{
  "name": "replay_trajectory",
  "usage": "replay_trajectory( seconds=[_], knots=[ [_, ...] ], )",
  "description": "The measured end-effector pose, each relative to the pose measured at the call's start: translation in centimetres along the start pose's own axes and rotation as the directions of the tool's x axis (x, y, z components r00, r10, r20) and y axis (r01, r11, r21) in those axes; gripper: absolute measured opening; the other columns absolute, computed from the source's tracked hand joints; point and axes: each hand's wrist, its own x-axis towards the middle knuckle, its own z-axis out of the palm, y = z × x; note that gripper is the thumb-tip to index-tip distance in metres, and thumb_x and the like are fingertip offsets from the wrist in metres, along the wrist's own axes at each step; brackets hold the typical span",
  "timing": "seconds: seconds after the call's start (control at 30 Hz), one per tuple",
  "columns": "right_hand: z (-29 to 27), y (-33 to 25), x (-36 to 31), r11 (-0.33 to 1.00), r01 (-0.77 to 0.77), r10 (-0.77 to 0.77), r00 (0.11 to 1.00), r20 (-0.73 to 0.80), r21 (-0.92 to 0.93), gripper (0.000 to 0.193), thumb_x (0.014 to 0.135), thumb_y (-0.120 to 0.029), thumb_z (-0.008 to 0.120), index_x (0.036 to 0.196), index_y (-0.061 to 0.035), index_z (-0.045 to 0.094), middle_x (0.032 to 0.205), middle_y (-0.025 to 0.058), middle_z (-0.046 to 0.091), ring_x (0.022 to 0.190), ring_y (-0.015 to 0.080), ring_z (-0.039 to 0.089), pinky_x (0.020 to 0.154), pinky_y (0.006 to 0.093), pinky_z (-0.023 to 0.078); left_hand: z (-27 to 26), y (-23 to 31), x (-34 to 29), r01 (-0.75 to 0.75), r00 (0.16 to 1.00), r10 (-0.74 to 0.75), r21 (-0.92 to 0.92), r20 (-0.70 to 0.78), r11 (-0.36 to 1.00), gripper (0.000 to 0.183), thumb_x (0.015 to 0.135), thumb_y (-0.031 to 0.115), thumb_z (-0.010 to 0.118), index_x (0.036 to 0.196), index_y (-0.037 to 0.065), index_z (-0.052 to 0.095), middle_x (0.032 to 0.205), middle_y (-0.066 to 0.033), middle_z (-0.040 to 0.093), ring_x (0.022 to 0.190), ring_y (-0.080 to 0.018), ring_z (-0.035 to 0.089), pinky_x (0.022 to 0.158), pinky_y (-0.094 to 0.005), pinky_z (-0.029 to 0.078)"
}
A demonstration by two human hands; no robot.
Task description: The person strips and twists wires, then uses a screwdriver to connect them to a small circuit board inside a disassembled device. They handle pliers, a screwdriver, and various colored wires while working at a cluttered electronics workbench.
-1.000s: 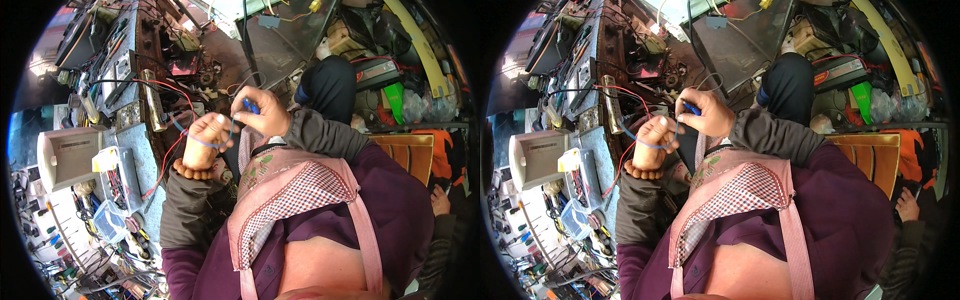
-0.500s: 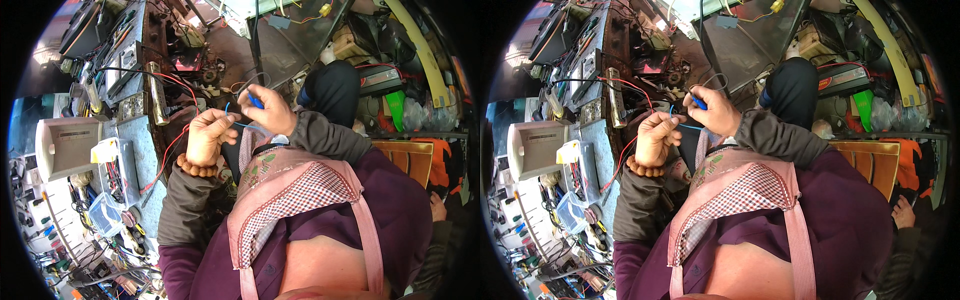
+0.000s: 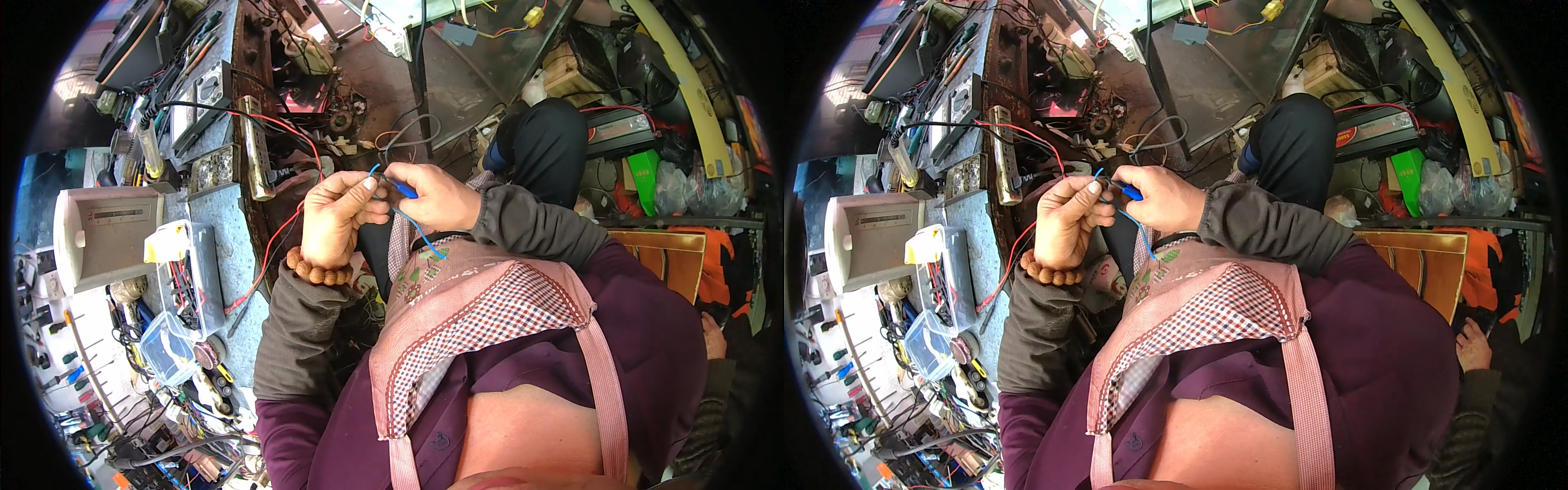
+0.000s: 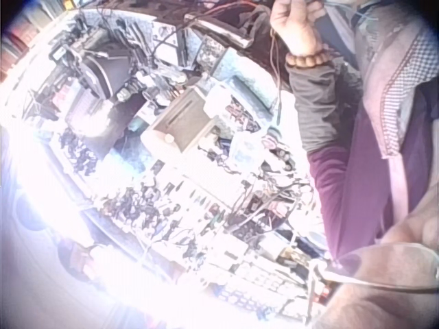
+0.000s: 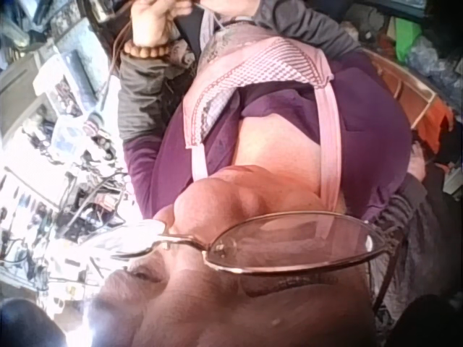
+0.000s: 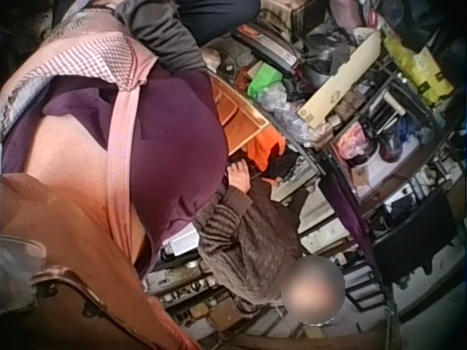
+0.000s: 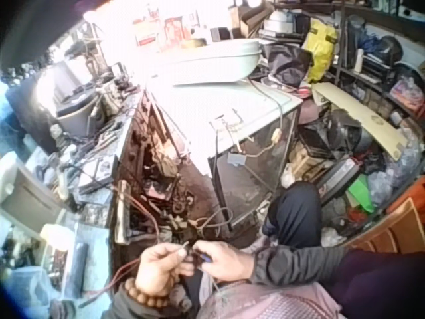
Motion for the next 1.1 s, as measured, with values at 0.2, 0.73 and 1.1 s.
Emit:
replay_trajectory(
  seconds=[0.2, 0.73, 1.1],
  knots=[
    [0.2, 0.3, 0.0, 0.999, 0.042, -0.042, 0.999, -0.011, -0.003, 0.033, 0.086, -0.006, 0.062, 0.117, 0.0034, 0.065, 0.092, 0.0219, 0.070, 0.083, 0.0323, 0.071, 0.075, 0.0421, 0.055, 0.2, 0.0, 0.0, 0.006, 1.000, -0.006, 0.004, -0.005, 1.000, 0.013, 0.106, 0.005, 0.065, 0.114, -0.004, 0.071, 0.102, -0.0166, 0.078, 0.079, -0.0193, 0.079, 0.065, -0.0290, 0.068],
    [0.5, 0.6, -0.1, 0.983, 0.148, -0.153, 0.987, -0.046, -0.104, 0.029, 0.087, -0.006, 0.065, 0.114, 0.0026, 0.064, 0.096, 0.0228, 0.070, 0.093, 0.0398, 0.072, 0.080, 0.0447, 0.055, 0.1, -0.2, -0.1, 0.033, 0.999, -0.034, 0.020, 0.008, 0.999, 0.013, 0.106, 0.007, 0.067, 0.112, -0.004, 0.071, 0.096, -0.0152, 0.078, 0.074, -0.0184, 0.078, 0.062, -0.0293, 0.068],
    [-0.4, 0.6, -0.1, 0.999, 0.035, -0.033, 0.991, 0.132, -0.018, 0.023, 0.085, -0.006, 0.069, 0.105, 0.0007, 0.060, 0.089, 0.0105, 0.062, 0.082, 0.0200, 0.060, 0.074, 0.0375, 0.050, 1.6, 1.7, -0.5, 0.290, 0.953, -0.293, 0.043, 0.072, 0.956, 0.022, 0.109, 0.019, 0.057, 0.100, 0.000, 0.064, 0.077, -0.0035, 0.061, 0.051, -0.0108, 0.048, 0.045, -0.0238, 0.036]
  ],
)
